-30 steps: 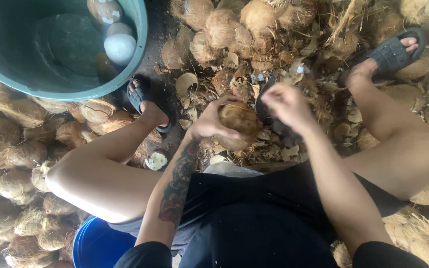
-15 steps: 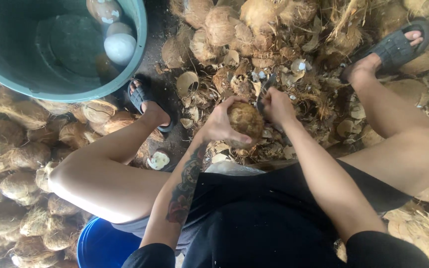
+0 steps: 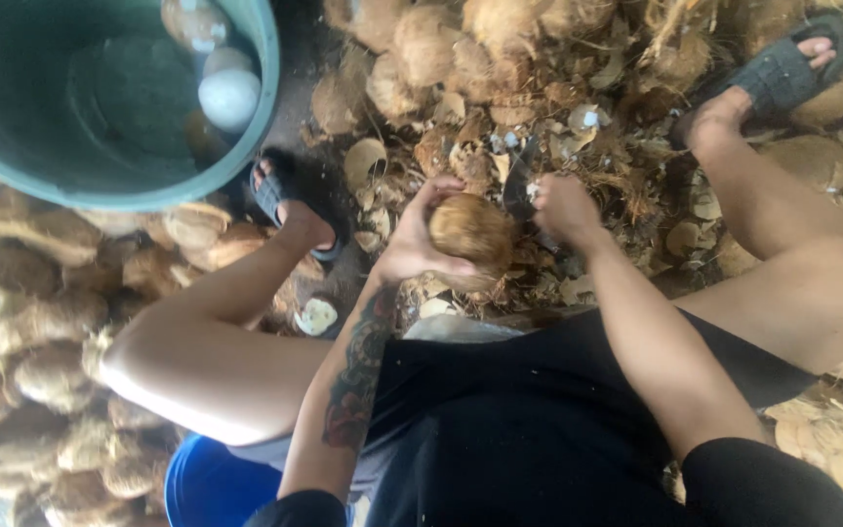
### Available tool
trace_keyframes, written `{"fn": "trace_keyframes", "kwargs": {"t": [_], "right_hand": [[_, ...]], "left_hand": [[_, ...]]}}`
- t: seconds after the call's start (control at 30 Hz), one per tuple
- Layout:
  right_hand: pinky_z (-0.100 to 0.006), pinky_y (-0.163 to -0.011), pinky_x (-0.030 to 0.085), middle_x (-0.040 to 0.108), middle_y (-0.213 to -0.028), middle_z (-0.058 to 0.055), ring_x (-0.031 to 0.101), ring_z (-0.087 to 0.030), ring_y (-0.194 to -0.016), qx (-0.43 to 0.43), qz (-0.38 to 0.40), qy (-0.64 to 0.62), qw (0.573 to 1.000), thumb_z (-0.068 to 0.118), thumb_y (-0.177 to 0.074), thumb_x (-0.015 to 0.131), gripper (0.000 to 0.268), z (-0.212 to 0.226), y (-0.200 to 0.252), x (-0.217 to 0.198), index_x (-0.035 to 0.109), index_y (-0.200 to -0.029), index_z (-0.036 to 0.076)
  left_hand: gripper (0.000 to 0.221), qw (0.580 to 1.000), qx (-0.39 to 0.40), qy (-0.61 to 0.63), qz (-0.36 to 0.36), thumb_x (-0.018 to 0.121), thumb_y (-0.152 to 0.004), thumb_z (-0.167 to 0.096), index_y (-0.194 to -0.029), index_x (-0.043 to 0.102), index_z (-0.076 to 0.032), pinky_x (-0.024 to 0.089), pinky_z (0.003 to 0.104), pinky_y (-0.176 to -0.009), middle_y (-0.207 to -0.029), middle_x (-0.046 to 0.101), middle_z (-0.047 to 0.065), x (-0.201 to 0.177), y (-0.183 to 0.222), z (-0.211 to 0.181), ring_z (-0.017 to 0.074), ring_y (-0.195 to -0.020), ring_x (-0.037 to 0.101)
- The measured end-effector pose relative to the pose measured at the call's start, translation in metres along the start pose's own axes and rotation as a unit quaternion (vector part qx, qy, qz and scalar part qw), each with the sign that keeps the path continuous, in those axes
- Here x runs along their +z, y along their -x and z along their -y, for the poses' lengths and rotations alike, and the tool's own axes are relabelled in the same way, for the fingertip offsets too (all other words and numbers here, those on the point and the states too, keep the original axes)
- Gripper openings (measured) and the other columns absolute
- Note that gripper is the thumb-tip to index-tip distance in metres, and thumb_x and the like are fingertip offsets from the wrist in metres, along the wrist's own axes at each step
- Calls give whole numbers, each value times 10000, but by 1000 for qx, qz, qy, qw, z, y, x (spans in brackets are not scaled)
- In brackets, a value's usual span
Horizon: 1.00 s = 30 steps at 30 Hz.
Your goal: Peeling the outer husk of a coconut using a knife
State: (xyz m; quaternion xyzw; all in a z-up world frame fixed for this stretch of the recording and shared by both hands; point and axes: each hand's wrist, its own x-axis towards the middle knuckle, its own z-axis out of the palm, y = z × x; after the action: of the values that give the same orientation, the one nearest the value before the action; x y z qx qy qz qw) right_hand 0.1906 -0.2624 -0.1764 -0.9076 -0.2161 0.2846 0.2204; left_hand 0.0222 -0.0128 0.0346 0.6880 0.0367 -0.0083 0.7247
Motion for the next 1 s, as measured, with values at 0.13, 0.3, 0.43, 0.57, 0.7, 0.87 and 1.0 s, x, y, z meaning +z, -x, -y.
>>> {"fn": "trace_keyframes", "kwargs": {"t": [0.13, 0.3, 0.43, 0.57, 0.7, 0.87, 1.0], "right_hand": [[-380, -749, 598, 707, -735, 16, 750, -229, -797, -18, -59, 84, 995, 123, -801, 831, 169, -68, -29, -27, 666, -769, 144], [-534, -533, 532, 661, -817, -112, 694, -379, -700, 176, -82, -105, 975, 253, -1084, 669, 200, -102, -43, -54, 589, -965, 113], [-712, -1035, 384, 507, -1381, -347, 460, -570, -1316, 153, 8, 36, 988, 443, -875, 813, 784, 21, 21, -109, 543, -1440, -29], [-434, -830, 602, 705, -1195, -260, 696, -310, -929, 39, 101, -549, 829, 234, -958, 775, 610, 159, 80, -142, 583, -1439, -90], [-294, -579, 469, 618, -676, -112, 518, -147, -550, -96, 38, -528, 843, 29, -1048, 637, 234, 182, 81, -104, 728, -1258, -19], [-350, -802, 474, 628, -874, -25, 590, -194, -768, 27, 25, -759, 650, 47, -1052, 522, 160, 159, 68, -74, 672, -1079, 92], [-219, -550, 388, 518, -573, 109, 444, -57, -487, -107, 71, -801, 585, 201, -1129, 479, 299, 143, 62, -118, 747, -1016, 270]], "left_hand": [[1075, 988, 90, 124, 0, 996, -606, -492, -1454, 507, -47, 455, 601, -1130, -1368, 617, 244, -17, -12, 31, 389, -1294, 585], [888, 889, 24, 450, -76, 720, -735, -189, -1553, 420, -18, 429, 691, -1128, -1434, 594, 255, -12, -8, 48, 477, -1298, 611], [817, 836, -87, 534, -93, 766, -795, -468, -1474, 592, -49, 447, 689, -1128, -1392, 674, 238, -4, 1, 47, 446, -1251, 667], [821, 831, -164, 519, -114, 738, -839, -604, -1433, 644, -45, 466, 612, -1146, -1378, 695, 194, -2, 5, 66, 376, -1256, 677], [879, 842, -141, 500, -149, 769, -787, -564, -1496, 594, -74, 467, 647, -1112, -1401, 664, 211, 9, 3, 73, 415, -1262, 653], [873, 835, -118, 506, -182, 766, -755, -539, -1501, 587, -121, 462, 645, -1135, -1407, 653, 243, 9, 0, 86, 443, -1245, 655], [918, 767, -138, 571, -258, 701, -787, -739, -1508, 596, -181, 425, 601, -1187, -1450, 633, 204, 29, 1, 18, 410, -1282, 631]]}}
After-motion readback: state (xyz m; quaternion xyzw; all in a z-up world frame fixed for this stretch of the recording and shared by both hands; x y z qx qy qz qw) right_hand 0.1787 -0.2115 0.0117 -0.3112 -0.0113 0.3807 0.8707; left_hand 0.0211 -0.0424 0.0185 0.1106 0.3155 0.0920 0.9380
